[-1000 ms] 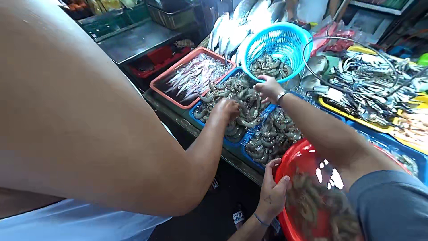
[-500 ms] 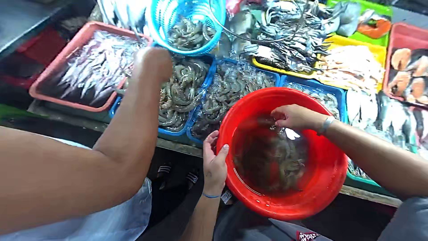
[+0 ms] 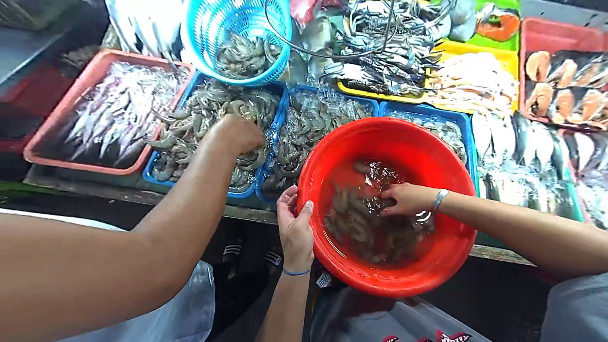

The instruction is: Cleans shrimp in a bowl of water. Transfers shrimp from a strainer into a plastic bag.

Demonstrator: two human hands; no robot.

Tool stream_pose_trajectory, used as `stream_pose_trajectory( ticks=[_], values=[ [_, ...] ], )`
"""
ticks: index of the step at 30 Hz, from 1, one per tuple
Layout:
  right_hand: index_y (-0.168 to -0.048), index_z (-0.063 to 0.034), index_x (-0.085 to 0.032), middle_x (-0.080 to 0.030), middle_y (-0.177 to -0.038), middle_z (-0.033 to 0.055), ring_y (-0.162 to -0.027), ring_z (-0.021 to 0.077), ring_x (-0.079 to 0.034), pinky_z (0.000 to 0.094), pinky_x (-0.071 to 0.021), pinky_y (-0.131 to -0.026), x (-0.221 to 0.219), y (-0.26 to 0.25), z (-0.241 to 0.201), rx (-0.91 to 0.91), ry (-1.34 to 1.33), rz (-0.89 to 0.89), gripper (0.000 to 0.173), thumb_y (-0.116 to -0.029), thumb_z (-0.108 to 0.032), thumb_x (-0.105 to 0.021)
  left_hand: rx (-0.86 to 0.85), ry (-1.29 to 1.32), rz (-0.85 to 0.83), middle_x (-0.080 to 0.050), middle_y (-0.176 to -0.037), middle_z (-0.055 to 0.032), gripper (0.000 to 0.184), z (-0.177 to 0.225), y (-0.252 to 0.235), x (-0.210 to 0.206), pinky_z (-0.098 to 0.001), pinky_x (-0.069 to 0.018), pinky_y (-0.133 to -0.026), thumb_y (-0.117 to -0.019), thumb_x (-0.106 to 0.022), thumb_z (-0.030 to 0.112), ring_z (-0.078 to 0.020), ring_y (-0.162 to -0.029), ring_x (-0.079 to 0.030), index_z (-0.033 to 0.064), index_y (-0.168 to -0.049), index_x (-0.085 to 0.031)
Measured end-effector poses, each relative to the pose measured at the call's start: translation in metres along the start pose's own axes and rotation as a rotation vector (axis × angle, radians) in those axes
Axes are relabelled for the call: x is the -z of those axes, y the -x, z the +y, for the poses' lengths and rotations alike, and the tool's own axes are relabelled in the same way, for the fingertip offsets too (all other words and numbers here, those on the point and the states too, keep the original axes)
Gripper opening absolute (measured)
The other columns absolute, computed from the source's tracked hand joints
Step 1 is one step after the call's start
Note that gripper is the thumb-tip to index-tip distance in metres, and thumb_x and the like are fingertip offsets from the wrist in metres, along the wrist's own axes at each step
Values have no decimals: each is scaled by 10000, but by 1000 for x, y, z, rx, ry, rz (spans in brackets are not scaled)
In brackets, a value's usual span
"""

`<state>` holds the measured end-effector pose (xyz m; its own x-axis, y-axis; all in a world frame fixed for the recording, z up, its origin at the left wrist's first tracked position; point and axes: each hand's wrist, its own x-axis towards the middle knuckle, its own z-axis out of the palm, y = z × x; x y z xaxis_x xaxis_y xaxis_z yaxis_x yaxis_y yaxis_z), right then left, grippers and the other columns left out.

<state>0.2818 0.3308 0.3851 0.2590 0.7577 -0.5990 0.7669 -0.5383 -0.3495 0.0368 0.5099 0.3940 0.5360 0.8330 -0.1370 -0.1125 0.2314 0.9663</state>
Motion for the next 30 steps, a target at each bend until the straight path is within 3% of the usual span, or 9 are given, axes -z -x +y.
stream_pose_trajectory(
  ticks=[2,5,11,16,20,25,27,30],
  values=[
    [-1342,-171,-674,-668,-1278,170,-1239,365,-597,632,-417,-1086,-5,4,-7,41,19,-74,559,-956,-574,-646,5,1,1,-618,-1288,-82,471,-1,0,1,-389,-598,-900,-992,-583,28,-187,-1114,-657,115,-1441,-472],
    [-1263,-92,-685,-690,-1197,201,-1170,394,-632,669,-450,-1020,-12,10,-25,92,29,-189,578,-966,-585,-626,6,3,-2,-619,-1284,-83,469,-1,-1,1,-383,-597,-894,-993,-589,28,-184,-1108,-657,119,-1438,-475],
    [-1274,-56,-651,-695,-1119,224,-1091,410,-656,696,-468,-947,-27,15,-56,165,50,-409,629,-948,-594,-651,2,-42,4,-605,-1284,-69,481,0,1,1,-367,-588,-899,-986,-606,63,-169,-1119,-641,123,-1444,-474],
    [-1405,-59,-590,-669,-1245,233,-1181,394,-631,669,-446,-1025,-31,10,-61,251,-58,-516,688,-885,-459,-797,7,-39,3,-603,-1278,-64,479,0,0,1,-361,-581,-903,-991,-599,67,-161,-1123,-637,122,-1447,-463],
    [-1448,-16,-517,-623,-1310,254,-1221,386,-602,631,-434,-1054,-33,5,-60,282,-184,-565,727,-876,-337,-832,5,-61,4,-596,-1294,-60,471,1,0,0,-374,-578,-909,-993,-594,79,-167,-1138,-630,144,-1443,-474],
    [-1602,-117,-334,-546,-1470,207,-1352,362,-538,620,-401,-1128,-45,9,-59,285,-269,-483,968,-824,-310,-878,1,-86,11,-595,-1289,-69,454,1,0,0,-394,-581,-896,-994,-598,83,-180,-1122,-634,154,-1427,-482],
    [-1584,-103,-358,-566,-1436,211,-1312,355,-564,613,-421,-1110,-49,10,-61,315,-315,-484,926,-833,-272,-872,-3,-84,2,-593,-1295,-68,457,1,0,1,-384,-582,-896,-996,-603,91,-174,-1116,-637,153,-1432,-479],
    [-1441,-70,-524,-651,-1264,189,-1144,309,-641,574,-493,-1015,-51,9,-62,384,-341,-495,692,-847,-202,-854,-16,-78,-15,-600,-1284,-57,459,0,-1,2,-373,-582,-891,-995,-612,105,-166,-1116,-635,147,-1432,-477]
  ],
)
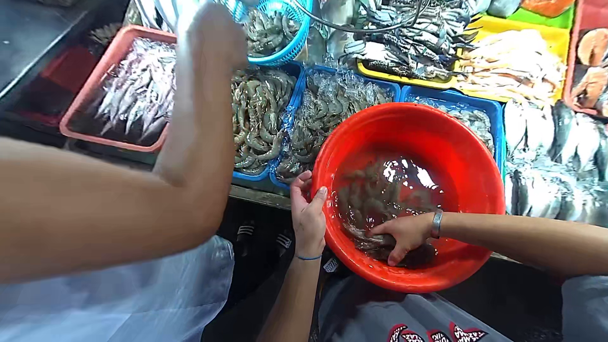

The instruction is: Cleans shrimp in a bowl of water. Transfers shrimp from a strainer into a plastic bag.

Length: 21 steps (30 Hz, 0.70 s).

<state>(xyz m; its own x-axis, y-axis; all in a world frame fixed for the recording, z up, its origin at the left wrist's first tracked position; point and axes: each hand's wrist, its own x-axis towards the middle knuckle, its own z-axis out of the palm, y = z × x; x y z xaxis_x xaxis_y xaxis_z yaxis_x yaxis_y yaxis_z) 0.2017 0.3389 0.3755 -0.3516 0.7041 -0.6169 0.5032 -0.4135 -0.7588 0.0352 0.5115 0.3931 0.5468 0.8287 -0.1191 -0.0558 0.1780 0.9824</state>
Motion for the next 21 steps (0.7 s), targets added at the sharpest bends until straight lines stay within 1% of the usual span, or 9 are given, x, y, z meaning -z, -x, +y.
stream_pose_trajectory(
  ticks=[2,3,7,10,12,15,18,21],
  values=[
    [-1352,-61,-589,-677,-1176,168,-1062,280,-659,549,-517,-961,0,-1,-1,6,-16,-9,591,-836,-168,-856,-4,32,-4,-611,-1273,-61,463,0,0,0,-370,-582,-894,-989,-609,86,-168,-1114,-639,131,-1429,-471],
    [-1328,-58,-605,-682,-1154,160,-1040,266,-663,535,-524,-950,0,-2,-2,0,-35,-18,565,-829,-147,-856,-3,38,-4,-613,-1268,-62,464,1,0,-1,-367,-582,-895,-989,-604,80,-167,-1110,-642,129,-1430,-470],
    [-1315,-45,-623,-697,-1133,145,-1002,226,-683,467,-565,-907,7,-3,-2,-70,-196,-88,549,-810,-41,-839,12,38,-5,-611,-1280,-56,460,3,0,-1,-367,-581,-904,-999,-597,80,-161,-1118,-643,136,-1436,-462],
    [-1277,-35,-631,-705,-1097,134,-956,199,-691,416,-584,-856,12,-4,1,-97,-344,-143,530,-783,25,-813,12,49,-5,-613,-1286,-54,459,2,0,-1,-366,-583,-905,-1002,-598,81,-166,-1122,-644,141,-1436,-462],
    [-1275,-34,-612,-706,-1083,113,-942,170,-694,374,-592,-838,16,-5,5,-73,-439,-188,531,-780,23,-795,14,55,-1,-613,-1288,-53,458,3,1,-2,-365,-583,-902,-1002,-597,80,-164,-1123,-644,148,-1435,-465],
    [-1231,-74,-609,-727,-1034,51,-893,110,-713,312,-613,-786,20,-6,12,17,-598,-235,503,-755,-32,-768,18,63,6,-610,-1284,-47,457,3,1,-2,-360,-582,-897,-997,-599,76,-159,-1117,-642,149,-1429,-467],
    [-1182,-111,-610,-741,-998,32,-854,102,-727,307,-628,-738,26,-6,22,100,-742,-246,467,-747,-88,-777,17,59,12,-613,-1273,-50,453,1,1,-2,-366,-583,-894,-996,-608,92,-162,-1114,-641,146,-1427,-480],
    [-1179,-132,-611,-746,-991,28,-849,110,-733,313,-632,-742,38,2,18,124,-781,-196,451,-763,-114,-786,4,24,13,-615,-1270,-46,441,0,1,-1,-366,-582,-889,-1003,-608,111,-168,-1110,-641,158,-1425,-492]
  ],
)
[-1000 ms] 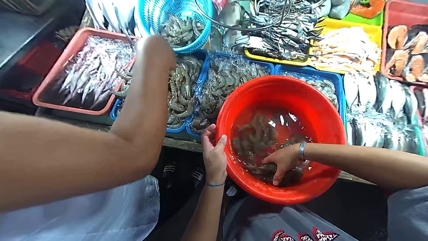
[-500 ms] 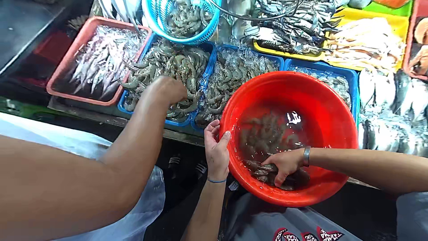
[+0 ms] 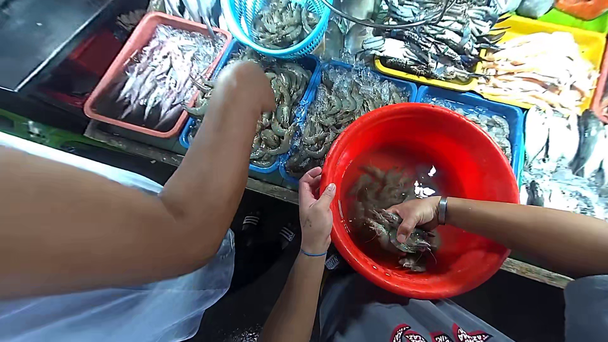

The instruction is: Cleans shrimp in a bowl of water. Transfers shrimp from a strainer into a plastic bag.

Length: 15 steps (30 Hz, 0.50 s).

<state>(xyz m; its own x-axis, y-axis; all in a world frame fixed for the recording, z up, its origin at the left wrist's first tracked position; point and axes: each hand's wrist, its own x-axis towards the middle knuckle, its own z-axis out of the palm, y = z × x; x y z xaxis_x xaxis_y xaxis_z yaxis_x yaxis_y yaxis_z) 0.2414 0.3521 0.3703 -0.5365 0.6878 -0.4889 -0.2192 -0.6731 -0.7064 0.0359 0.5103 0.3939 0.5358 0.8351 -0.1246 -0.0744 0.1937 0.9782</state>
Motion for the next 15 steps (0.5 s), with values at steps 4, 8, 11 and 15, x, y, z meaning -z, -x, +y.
stream_pose_trajectory(
  ticks=[4,8,11,15],
  values=[
    [-1139,-159,-651,-756,-966,10,-837,106,-738,309,-638,-748,1,19,-17,142,-32,124,424,-759,-206,-834,-10,-21,1,-618,-1279,-56,432,-1,-1,1,-391,-589,-876,-1004,-607,103,-189,-1109,-648,173,-1419,-509],
    [-1158,-172,-662,-760,-956,30,-833,122,-740,318,-636,-741,3,38,-31,300,-93,286,444,-771,-275,-854,-16,-9,-6,-630,-1263,-49,420,-2,-1,0,-379,-591,-858,-1007,-603,95,-181,-1096,-650,174,-1410,-518],
    [-1146,-185,-663,-753,-904,61,-752,145,-732,326,-625,-653,1,44,-45,382,-145,462,441,-771,-348,-828,-10,13,-9,-635,-1257,-48,434,-1,-2,0,-371,-587,-867,-995,-613,86,-179,-1092,-650,159,-1410,-511],
    [-1158,-167,-639,-743,-881,104,-642,164,-709,311,-596,-524,-1,41,-79,469,-156,611,351,-871,-359,-703,0,39,-14,-636,-1250,-55,431,-2,-4,0,-380,-588,-877,-997,-607,66,-188,-1088,-652,155,-1407,-503]
  ],
)
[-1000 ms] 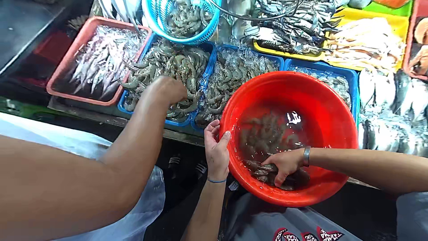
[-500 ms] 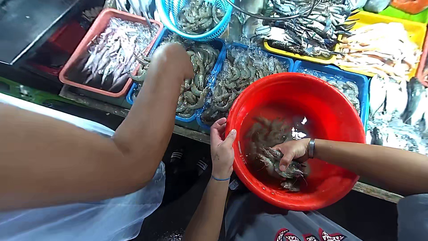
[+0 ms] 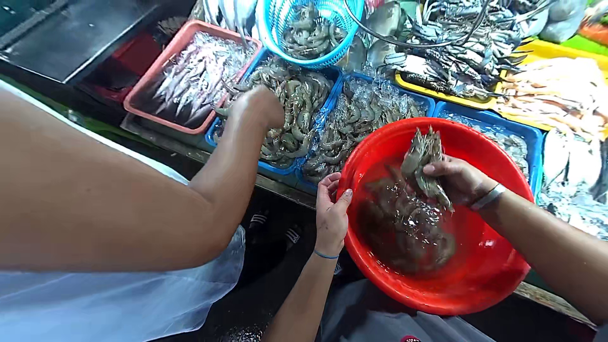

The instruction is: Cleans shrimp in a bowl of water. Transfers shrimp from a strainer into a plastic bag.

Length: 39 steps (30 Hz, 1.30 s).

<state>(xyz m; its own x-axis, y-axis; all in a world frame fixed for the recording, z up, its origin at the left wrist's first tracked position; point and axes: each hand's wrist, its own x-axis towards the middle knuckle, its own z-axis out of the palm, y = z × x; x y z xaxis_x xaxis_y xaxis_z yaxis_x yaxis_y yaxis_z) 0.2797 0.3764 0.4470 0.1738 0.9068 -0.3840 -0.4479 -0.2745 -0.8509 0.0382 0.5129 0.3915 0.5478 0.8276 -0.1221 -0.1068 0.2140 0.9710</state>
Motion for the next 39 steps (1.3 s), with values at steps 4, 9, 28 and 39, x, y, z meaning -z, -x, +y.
stream_pose_trajectory(
  ticks=[4,9,28,39],
  values=[
    [-1182,-151,-591,-744,-924,104,-652,169,-704,297,-591,-523,-17,-31,-38,71,26,70,248,-997,-302,-521,10,30,-2,-644,-1231,-64,424,-1,-3,0,-398,-604,-854,-998,-627,46,-206,-1055,-667,163,-1391,-523],
    [-1228,-115,-557,-720,-961,119,-676,183,-689,314,-589,-555,-35,-104,-70,150,-29,86,266,-1025,-284,-526,33,34,-3,-651,-1234,-82,429,-2,-5,-1,-414,-605,-868,-990,-622,52,-221,-1062,-672,154,-1396,-528],
    [-1192,-98,-595,-691,-933,105,-706,189,-669,323,-579,-609,-85,-334,-87,26,-188,239,294,-1006,-324,-572,-37,123,-50,-618,-1255,-149,382,-9,-9,1,-364,-579,-949,-952,-596,2,-222,-1134,-638,-18,-1330,-546],
    [-1479,-139,-462,-589,-1401,151,-1196,353,-631,593,-568,-897,-124,-396,-97,3,27,246,573,-998,-414,-605,-19,134,-59,-605,-1282,-142,398,-2,-5,1,-341,-567,-955,-952,-559,-14,-205,-1138,-629,-12,-1350,-533]
  ],
)
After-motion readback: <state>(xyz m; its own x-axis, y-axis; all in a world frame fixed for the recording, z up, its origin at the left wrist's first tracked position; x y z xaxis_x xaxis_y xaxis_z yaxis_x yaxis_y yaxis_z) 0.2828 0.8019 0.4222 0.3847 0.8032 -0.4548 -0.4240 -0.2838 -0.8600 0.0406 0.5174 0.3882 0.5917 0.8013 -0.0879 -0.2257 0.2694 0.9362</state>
